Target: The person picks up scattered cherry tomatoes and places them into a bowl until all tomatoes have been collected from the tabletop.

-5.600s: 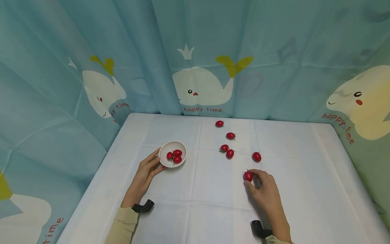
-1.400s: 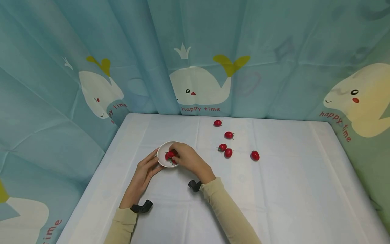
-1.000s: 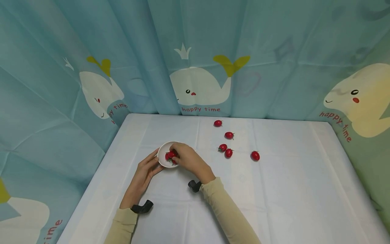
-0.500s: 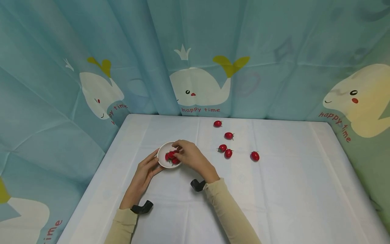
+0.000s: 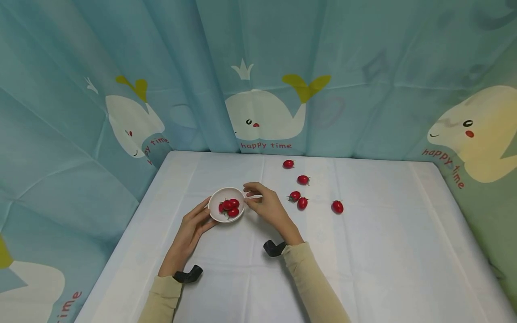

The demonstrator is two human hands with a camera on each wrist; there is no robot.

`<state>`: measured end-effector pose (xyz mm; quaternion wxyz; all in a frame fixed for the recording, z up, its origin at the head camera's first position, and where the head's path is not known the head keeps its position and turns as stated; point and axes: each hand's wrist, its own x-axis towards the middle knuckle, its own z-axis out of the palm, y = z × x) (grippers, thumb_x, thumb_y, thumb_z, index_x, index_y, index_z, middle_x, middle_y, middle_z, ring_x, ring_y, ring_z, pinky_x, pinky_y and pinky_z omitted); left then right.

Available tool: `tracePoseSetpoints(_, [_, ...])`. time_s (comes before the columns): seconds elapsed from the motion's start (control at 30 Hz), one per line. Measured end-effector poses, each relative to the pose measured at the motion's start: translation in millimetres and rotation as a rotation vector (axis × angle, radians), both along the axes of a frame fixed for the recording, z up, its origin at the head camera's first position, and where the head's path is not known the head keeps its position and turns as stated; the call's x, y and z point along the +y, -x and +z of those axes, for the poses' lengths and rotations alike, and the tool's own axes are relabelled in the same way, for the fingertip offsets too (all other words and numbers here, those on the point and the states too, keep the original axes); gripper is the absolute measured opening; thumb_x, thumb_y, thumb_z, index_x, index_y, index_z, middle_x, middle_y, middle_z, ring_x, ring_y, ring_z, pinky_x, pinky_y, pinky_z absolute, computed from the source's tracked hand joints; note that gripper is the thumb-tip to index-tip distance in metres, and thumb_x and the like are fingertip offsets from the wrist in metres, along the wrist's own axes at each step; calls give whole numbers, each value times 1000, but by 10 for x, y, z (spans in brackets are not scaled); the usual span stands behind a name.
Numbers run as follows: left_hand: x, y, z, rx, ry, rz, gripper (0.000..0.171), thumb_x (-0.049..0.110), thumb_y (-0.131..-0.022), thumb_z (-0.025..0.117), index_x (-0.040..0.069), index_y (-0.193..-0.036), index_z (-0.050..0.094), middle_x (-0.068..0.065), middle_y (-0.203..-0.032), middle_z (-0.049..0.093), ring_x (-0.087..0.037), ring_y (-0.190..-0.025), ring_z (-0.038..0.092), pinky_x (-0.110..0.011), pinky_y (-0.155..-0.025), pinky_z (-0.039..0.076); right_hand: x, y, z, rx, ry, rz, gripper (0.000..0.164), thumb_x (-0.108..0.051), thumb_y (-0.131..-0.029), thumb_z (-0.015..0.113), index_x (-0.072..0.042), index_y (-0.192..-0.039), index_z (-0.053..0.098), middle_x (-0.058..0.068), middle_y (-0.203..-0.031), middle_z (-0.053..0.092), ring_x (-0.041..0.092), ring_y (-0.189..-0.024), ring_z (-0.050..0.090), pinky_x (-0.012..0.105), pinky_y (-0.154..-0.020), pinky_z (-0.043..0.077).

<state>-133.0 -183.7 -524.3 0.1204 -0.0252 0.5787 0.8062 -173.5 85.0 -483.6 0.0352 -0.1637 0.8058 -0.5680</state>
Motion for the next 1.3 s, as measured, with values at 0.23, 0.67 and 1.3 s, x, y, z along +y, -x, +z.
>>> tracePoseSetpoints(0.23, [1,-9,9,-6,2,3,54,11,-110,51,10,-162,37,-13,-170,28,-33,-154,36,-30,-105,58,260,-73,31,-26,40,-61,44,-10,-98,72,-8,-141,62,15,-134,70,30,-124,67,45,-107,60])
tracePoseSetpoints(0.67, [-7,-3,1,1,7,12,54,12,-110,51,10,-162,38,-12,-169,31,-33,-154,37,-31,-104,59,832,-273,65,-35,-17,-191,42,-20,-102,70,-12,-142,61,17,-137,68,29,-124,66,9,-98,52])
tracePoseSetpoints(1.3, [3,-8,7,-2,17,10,53,13,-110,51,10,-162,39,-12,-169,31,-33,-153,37,-32,-106,57,1527,-670,6,39,-94,-548,43,-16,-102,69,-8,-143,60,14,-136,67,-8,-112,59,-4,-95,44])
